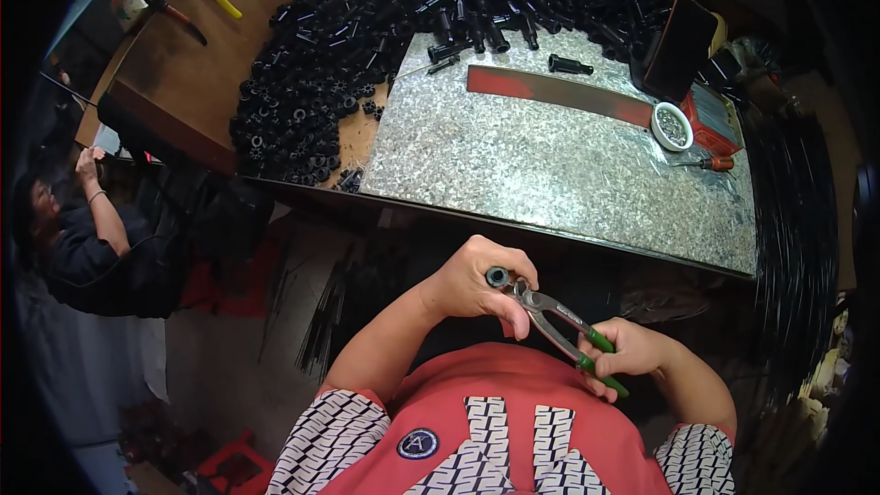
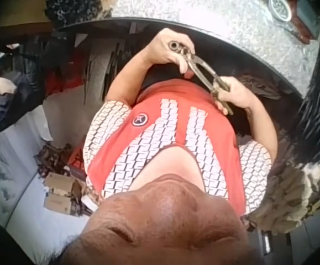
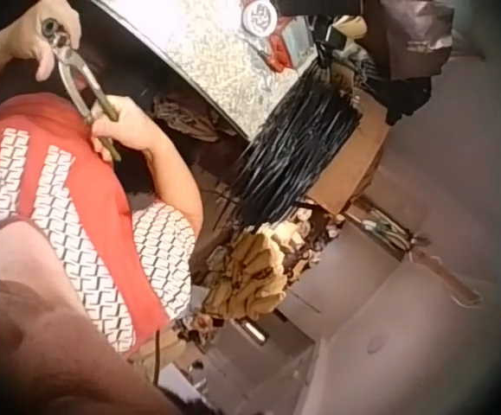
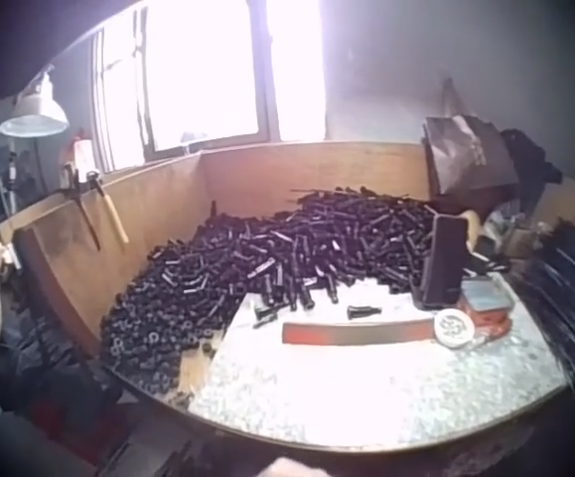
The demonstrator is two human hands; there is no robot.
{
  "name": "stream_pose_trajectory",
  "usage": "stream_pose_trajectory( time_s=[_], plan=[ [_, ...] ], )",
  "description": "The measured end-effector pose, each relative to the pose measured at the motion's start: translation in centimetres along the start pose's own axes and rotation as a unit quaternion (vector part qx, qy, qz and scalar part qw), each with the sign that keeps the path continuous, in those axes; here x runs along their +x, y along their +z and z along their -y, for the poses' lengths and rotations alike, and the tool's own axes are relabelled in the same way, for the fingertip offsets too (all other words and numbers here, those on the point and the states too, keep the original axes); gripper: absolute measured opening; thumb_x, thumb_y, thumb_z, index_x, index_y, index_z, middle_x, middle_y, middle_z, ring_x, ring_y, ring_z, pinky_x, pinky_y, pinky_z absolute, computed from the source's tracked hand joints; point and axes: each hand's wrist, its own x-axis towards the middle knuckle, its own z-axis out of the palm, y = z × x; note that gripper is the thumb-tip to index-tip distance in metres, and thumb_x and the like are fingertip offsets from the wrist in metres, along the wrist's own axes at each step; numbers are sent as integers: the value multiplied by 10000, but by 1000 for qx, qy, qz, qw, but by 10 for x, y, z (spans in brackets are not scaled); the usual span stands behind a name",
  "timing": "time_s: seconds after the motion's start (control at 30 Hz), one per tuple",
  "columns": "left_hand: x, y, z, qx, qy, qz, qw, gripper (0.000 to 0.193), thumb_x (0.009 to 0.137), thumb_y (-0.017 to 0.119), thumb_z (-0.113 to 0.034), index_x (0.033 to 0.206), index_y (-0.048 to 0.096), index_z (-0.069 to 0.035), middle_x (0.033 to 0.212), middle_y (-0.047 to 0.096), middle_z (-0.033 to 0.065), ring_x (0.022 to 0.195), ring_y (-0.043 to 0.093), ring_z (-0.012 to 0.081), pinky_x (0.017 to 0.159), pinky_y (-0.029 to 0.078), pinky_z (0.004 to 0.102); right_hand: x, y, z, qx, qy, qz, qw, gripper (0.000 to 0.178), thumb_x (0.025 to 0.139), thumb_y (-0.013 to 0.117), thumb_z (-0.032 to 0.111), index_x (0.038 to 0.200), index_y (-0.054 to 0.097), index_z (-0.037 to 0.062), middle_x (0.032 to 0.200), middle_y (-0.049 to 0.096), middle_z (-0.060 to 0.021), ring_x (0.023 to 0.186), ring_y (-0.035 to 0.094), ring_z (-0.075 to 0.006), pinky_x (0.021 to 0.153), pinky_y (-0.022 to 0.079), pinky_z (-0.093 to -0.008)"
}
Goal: Assembling wiring components by inserting multiple wires into plastic connectors and using pliers to secure the assembly.
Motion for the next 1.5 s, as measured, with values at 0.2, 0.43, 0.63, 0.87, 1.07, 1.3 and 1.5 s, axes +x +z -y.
stream_pose_trajectory(
  time_s=[0.2,0.43,0.63,0.87,1.07,1.3,1.5],
  plan=[
    [-2,7,3,69,-22,-88,993,552,479,854,-439,773,620,-35,626,556,0,536,500,77,479,386,224,13,21,23,-631,-207,-343,664,601,666,697,48,1200,423,22,913,517,-150,803,567,-340,671,462,-408],
    [-5,10,8,51,-18,-108,993,591,525,911,-333,913,573,-40,611,491,-14,540,435,59,502,371,214,12,18,36,-599,-207,-290,717,688,645,507,-101,1310,362,-3,982,462,-190,906,504,-369,813,429,-413],
    [-6,18,12,49,4,-171,984,709,469,848,-473,945,564,-30,576,457,-59,538,423,18,483,321,188,26,15,28,-542,-187,-278,771,443,736,566,-50,1163,466,16,938,502,-178,852,550,-367,751,456,-407],
    [-11,27,13,21,-26,-206,978,780,504,837,-468,1042,497,-17,556,399,-76,520,363,8,474,267,187,33,5,21,-559,-196,-323,738,243,808,686,118,940,504,24,802,583,-155,682,585,-382,559,456,-427],
    [-10,24,20,0,-55,-201,978,701,564,909,-248,1075,475,-43,523,337,-68,502,295,17,467,259,189,17,-6,40,-601,-329,-468,559,173,806,645,34,900,500,21,761,529,-166,664,560,-376,558,434,-419],
    [-12,28,16,-15,-40,-189,981,836,561,833,-395,1163,394,-15,553,321,-90,499,330,11,473,275,181,-33,-83,120,-499,-269,-645,513,127,851,614,97,913,567,-4,703,580,-187,645,576,-353,617,453,-377],
    [-14,34,5,15,-40,-174,984,833,567,841,-380,1166,386,-21,551,336,-87,502,332,6,476,279,174,-32,-109,158,-592,-56,-646,478,196,815,650,196,906,643,23,846,640,-227,837,607,-411,751,468,-480]
  ],
)
